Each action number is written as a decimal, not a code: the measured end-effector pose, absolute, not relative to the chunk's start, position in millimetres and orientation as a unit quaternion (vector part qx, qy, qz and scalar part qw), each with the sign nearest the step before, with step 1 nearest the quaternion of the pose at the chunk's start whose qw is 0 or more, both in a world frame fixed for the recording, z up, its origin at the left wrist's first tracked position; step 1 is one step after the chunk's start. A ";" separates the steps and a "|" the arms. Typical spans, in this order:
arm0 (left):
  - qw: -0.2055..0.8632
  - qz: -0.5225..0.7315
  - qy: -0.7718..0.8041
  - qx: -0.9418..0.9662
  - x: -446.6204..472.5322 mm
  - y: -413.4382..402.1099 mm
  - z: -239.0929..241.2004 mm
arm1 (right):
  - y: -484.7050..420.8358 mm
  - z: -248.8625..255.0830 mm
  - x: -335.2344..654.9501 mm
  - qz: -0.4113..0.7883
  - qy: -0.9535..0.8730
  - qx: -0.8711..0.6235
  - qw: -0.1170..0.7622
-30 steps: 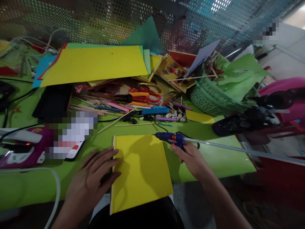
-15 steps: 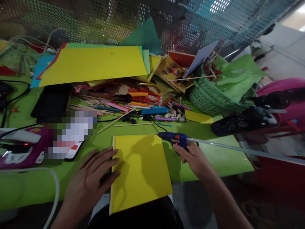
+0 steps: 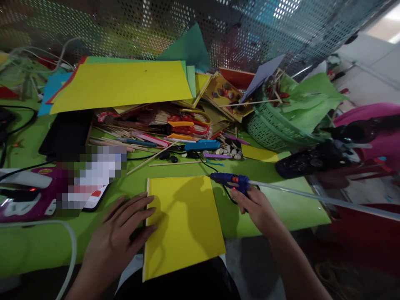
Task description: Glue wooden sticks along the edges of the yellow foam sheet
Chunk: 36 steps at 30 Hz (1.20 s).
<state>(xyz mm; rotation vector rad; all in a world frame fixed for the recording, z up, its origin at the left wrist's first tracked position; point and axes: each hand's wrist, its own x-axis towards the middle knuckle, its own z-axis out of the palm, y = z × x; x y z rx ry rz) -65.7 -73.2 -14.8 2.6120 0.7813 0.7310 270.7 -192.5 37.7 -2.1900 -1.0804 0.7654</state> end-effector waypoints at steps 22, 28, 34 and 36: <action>0.149 0.259 0.267 0.916 -67.4 -72.6 -17.3 | -184.3 34.5 257.8 0.293 -0.392 -0.827 0.277; 0.153 0.256 0.271 0.915 -66.9 -73.1 -17.1 | -195.0 34.1 269.6 0.279 -0.382 -0.832 0.290; 0.149 0.255 0.265 0.918 -68.3 -72.1 -18.3 | -196.9 31.5 268.8 0.278 -0.385 -0.833 0.284; 0.148 0.255 0.265 0.918 -68.2 -72.0 -18.4 | -194.8 30.3 266.9 0.278 -0.387 -0.834 0.278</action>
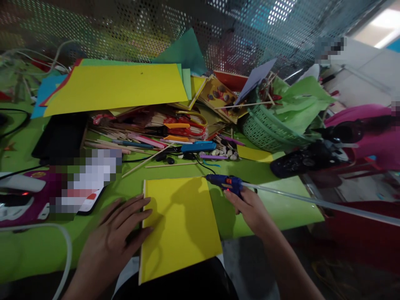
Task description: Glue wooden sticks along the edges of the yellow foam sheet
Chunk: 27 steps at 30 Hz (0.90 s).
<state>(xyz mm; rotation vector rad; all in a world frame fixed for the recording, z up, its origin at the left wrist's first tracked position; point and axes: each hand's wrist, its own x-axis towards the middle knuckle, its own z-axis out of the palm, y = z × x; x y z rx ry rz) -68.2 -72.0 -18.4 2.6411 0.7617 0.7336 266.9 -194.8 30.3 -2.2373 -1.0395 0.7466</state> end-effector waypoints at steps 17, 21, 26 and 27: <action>0.148 0.258 0.266 0.917 -66.1 -72.0 -16.2 | -194.3 30.4 266.3 0.270 -0.397 -0.837 0.261; 0.148 0.256 0.269 0.917 -66.5 -72.6 -17.2 | -189.2 32.3 259.5 0.279 -0.396 -0.833 0.267; 0.149 0.257 0.270 0.916 -66.4 -73.3 -16.7 | -189.2 30.9 259.4 0.278 -0.388 -0.839 0.262; 0.150 0.255 0.271 0.916 -66.3 -73.4 -16.3 | -189.2 30.6 259.1 0.278 -0.388 -0.839 0.262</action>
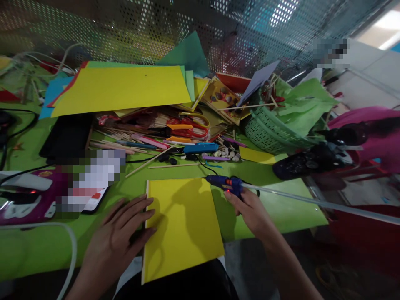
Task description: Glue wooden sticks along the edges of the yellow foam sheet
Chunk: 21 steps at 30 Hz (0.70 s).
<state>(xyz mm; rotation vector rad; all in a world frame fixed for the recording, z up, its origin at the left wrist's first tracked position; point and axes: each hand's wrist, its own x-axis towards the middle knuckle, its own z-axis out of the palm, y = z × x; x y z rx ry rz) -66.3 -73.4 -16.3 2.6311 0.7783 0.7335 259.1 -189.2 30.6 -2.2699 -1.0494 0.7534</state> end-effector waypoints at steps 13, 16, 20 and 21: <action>0.152 0.253 0.271 0.916 -66.7 -73.3 -15.8 | -192.1 30.0 260.6 0.271 -0.389 -0.834 0.281; 0.154 0.252 0.275 0.915 -66.3 -73.7 -15.2 | -198.2 31.7 267.6 0.267 -0.388 -0.830 0.300; 0.156 0.254 0.277 0.913 -66.2 -73.7 -14.7 | -200.0 31.3 271.1 0.272 -0.385 -0.828 0.305; 0.154 0.254 0.276 0.914 -66.3 -73.5 -14.8 | -199.8 30.3 271.4 0.271 -0.387 -0.828 0.302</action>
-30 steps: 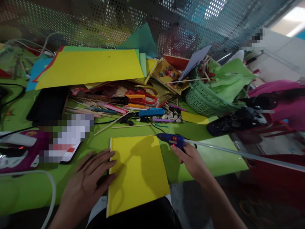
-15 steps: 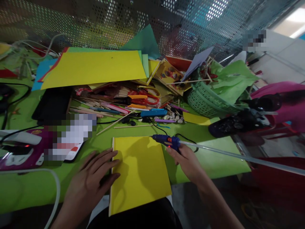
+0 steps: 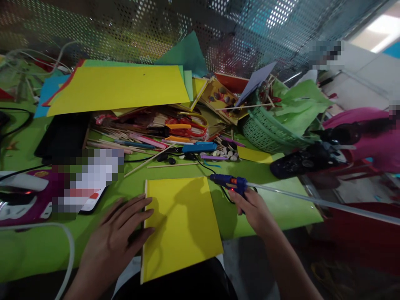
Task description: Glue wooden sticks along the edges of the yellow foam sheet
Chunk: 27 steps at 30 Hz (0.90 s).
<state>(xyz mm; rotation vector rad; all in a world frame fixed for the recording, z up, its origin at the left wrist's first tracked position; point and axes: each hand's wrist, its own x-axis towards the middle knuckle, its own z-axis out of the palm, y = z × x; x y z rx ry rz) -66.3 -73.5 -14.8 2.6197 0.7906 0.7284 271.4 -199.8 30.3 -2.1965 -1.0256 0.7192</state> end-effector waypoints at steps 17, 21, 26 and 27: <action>0.160 0.251 0.269 0.916 -68.5 -72.6 -18.0 | -188.6 30.4 255.6 0.272 -0.392 -0.830 0.290; 0.157 0.246 0.273 0.917 -67.2 -72.7 -15.8 | -182.4 29.4 247.4 0.294 -0.412 -0.814 0.285; 0.148 0.257 0.269 0.916 -66.0 -72.0 -16.7 | -184.8 32.3 250.8 0.300 -0.387 -0.803 0.340; 0.146 0.260 0.266 0.917 -66.2 -71.5 -17.4 | -188.4 33.2 254.6 0.300 -0.370 -0.797 0.370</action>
